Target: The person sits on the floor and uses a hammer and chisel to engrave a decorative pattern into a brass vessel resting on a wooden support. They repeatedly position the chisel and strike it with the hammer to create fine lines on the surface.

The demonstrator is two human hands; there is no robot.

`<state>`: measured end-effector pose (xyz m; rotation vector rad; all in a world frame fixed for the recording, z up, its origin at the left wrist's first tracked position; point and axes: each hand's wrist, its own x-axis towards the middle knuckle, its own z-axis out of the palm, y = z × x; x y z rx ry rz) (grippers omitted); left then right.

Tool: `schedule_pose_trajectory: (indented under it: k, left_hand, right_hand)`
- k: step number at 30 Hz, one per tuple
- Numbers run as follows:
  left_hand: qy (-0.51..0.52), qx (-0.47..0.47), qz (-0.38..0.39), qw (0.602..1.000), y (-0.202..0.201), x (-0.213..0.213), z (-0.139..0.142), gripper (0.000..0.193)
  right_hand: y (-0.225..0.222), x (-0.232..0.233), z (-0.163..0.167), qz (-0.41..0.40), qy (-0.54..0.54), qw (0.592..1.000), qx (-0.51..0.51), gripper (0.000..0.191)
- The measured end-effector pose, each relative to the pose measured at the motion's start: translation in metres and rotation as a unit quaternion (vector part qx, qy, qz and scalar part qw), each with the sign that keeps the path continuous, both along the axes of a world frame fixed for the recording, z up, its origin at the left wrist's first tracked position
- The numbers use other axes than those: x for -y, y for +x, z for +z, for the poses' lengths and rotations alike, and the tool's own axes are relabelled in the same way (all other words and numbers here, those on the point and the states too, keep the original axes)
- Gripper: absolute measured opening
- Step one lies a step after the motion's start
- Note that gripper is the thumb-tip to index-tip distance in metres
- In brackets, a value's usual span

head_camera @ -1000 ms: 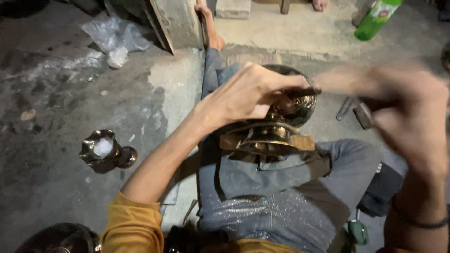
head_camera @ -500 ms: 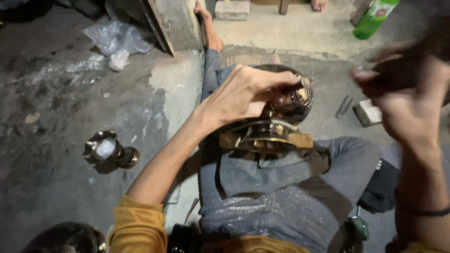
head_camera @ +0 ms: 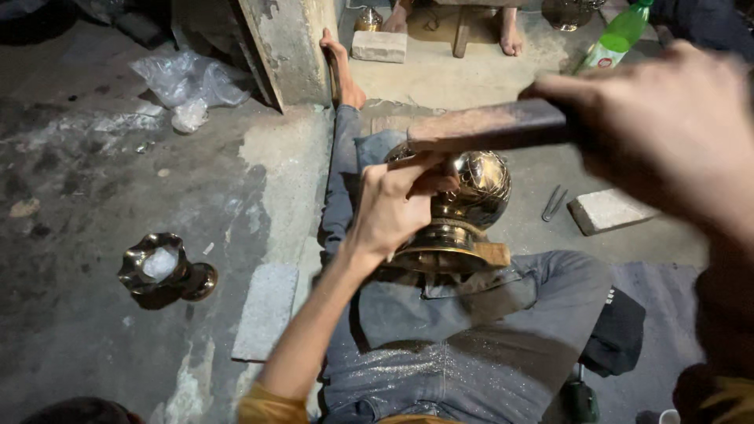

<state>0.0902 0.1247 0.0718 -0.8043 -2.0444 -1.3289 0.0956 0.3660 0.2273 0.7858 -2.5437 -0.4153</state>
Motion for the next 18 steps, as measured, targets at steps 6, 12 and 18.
schedule_pose_trajectory:
  k: [6, 12, 18]
  left_hand:
    - [0.090, -0.013, 0.075, 0.993, 0.018, -0.010, -0.004, 0.023]
    - [0.205, 0.013, 0.040, 0.978, 0.024, -0.014, -0.023, 0.024]
    - [0.201, -0.070, 0.051, 0.976, 0.020, -0.016, -0.040, 0.016]
  right_hand:
    - [0.004, 0.033, 0.022, -0.041, 0.128, 0.990, 0.034, 0.037]
    - [0.003, 0.043, 0.015, 0.133, -0.042, 0.990, 0.020, 0.044]
    - [0.017, 0.057, 0.021, 0.144, -0.027, 0.989, -0.014, 0.053]
